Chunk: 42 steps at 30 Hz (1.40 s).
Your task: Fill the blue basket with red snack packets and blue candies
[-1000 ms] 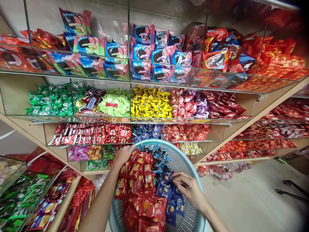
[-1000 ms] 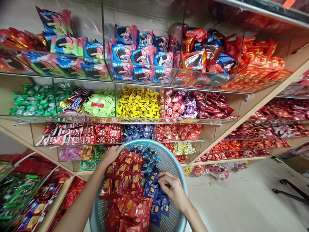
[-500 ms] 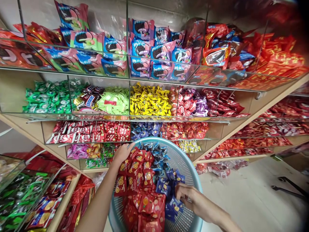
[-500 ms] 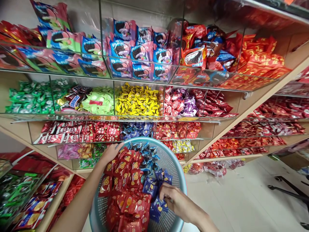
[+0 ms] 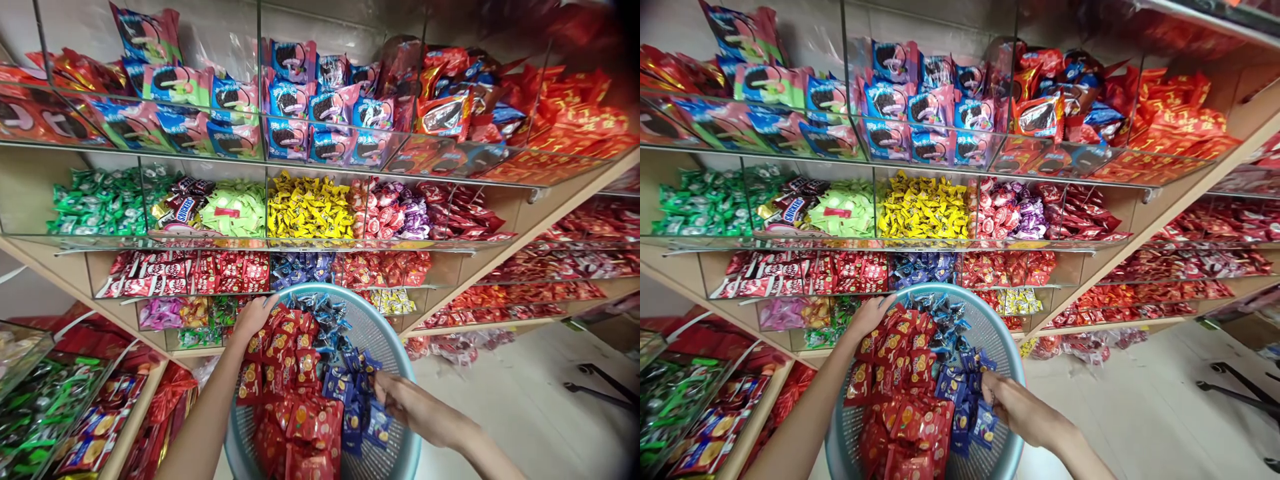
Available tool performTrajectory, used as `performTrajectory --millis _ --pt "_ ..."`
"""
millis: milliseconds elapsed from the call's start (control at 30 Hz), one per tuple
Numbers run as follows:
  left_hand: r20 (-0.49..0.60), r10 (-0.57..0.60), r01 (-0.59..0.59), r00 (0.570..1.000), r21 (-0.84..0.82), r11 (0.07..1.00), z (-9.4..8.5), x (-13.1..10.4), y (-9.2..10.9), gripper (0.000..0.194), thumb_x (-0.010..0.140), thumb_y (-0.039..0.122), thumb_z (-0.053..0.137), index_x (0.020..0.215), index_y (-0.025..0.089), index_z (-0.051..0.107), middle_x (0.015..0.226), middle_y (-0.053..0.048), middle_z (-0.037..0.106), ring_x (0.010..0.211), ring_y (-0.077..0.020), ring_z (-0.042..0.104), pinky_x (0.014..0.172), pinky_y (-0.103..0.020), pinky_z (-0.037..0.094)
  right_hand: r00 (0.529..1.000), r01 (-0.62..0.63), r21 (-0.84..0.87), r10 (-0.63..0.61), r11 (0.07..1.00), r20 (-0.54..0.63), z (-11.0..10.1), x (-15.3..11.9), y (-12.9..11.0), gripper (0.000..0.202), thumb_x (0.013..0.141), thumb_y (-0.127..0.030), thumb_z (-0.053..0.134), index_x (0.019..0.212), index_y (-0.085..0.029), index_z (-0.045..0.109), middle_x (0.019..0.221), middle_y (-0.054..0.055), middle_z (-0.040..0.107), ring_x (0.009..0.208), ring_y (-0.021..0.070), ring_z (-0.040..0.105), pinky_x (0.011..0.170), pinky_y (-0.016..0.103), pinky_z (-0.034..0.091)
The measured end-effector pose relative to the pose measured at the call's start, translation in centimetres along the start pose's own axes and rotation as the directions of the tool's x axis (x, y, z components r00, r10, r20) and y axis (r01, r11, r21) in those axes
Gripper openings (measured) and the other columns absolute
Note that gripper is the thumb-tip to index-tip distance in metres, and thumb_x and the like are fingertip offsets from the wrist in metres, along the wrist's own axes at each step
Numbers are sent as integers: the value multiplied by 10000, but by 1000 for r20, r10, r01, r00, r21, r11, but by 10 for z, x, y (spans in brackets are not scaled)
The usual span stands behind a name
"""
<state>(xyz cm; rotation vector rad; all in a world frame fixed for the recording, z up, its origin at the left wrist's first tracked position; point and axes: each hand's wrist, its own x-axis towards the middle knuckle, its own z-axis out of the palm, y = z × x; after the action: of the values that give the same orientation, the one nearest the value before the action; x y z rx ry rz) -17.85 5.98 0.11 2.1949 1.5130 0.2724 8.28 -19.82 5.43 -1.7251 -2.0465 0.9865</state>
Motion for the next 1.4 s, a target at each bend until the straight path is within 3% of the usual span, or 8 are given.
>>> performTrajectory --millis 267,400,467,667,833,967,1167,1400 --pt "-11 -18 18 1000 3 1000 0 -1 1 650 735 675 146 794 194 579 838 -94 627 737 -230 574 566 -251 356 1000 27 -263 -26 964 9 0 12 7 220 635 -18 355 731 -204 420 716 2 529 640 128 457 588 238 311" --pt "-13 -20 21 1000 24 999 2 0 -1 648 734 676 142 787 202 582 792 -94 626 700 -236 577 552 -263 355 999 -1 -359 13 933 30 -23 25 -7 170 663 -57 412 760 -191 453 763 21 548 690 138 494 577 230 311" --pt "-20 -20 20 1000 23 1000 3 1 -2 637 737 671 150 781 206 583 783 -92 627 700 -237 579 561 -266 357 999 27 -369 -32 929 -9 -39 42 -16 114 730 -107 402 768 -191 471 758 23 549 679 131 495 571 224 315" --pt "-22 -38 38 999 2 999 3 0 -1 643 739 669 138 743 202 579 780 -94 626 729 -235 581 593 -266 367 942 214 -386 -293 897 -161 -68 152 -17 156 803 -164 374 892 -179 501 823 29 556 729 119 498 648 218 359" --pt "-16 -41 41 999 -22 999 0 -3 3 651 742 667 128 746 199 580 804 -100 628 736 -231 581 581 -260 375 979 38 -445 -123 895 -164 -68 250 -9 245 742 -134 469 975 -172 534 1010 72 547 924 153 498 753 220 351" --pt "-27 -57 57 998 -13 998 -1 -4 5 645 744 664 135 747 201 584 798 -102 633 747 -239 583 598 -274 382 981 -72 -448 -17 891 -192 -61 292 -11 191 738 -168 493 912 -144 569 962 114 569 914 190 517 727 243 360" --pt "-23 -58 58 998 -25 998 -1 -5 5 640 746 661 138 750 201 583 794 -98 632 752 -241 580 593 -270 376 967 -152 -417 48 896 -250 -52 303 -8 99 708 -126 518 778 -141 587 872 117 595 858 188 539 675 236 358" --pt "-25 -46 44 999 -67 997 1 -5 1 613 747 656 175 783 197 580 768 -98 622 692 -224 576 560 -255 357 915 -35 -349 -111 936 -388 -58 272 -15 159 811 -205 375 815 -171 531 836 69 600 795 146 549 668 223 356"
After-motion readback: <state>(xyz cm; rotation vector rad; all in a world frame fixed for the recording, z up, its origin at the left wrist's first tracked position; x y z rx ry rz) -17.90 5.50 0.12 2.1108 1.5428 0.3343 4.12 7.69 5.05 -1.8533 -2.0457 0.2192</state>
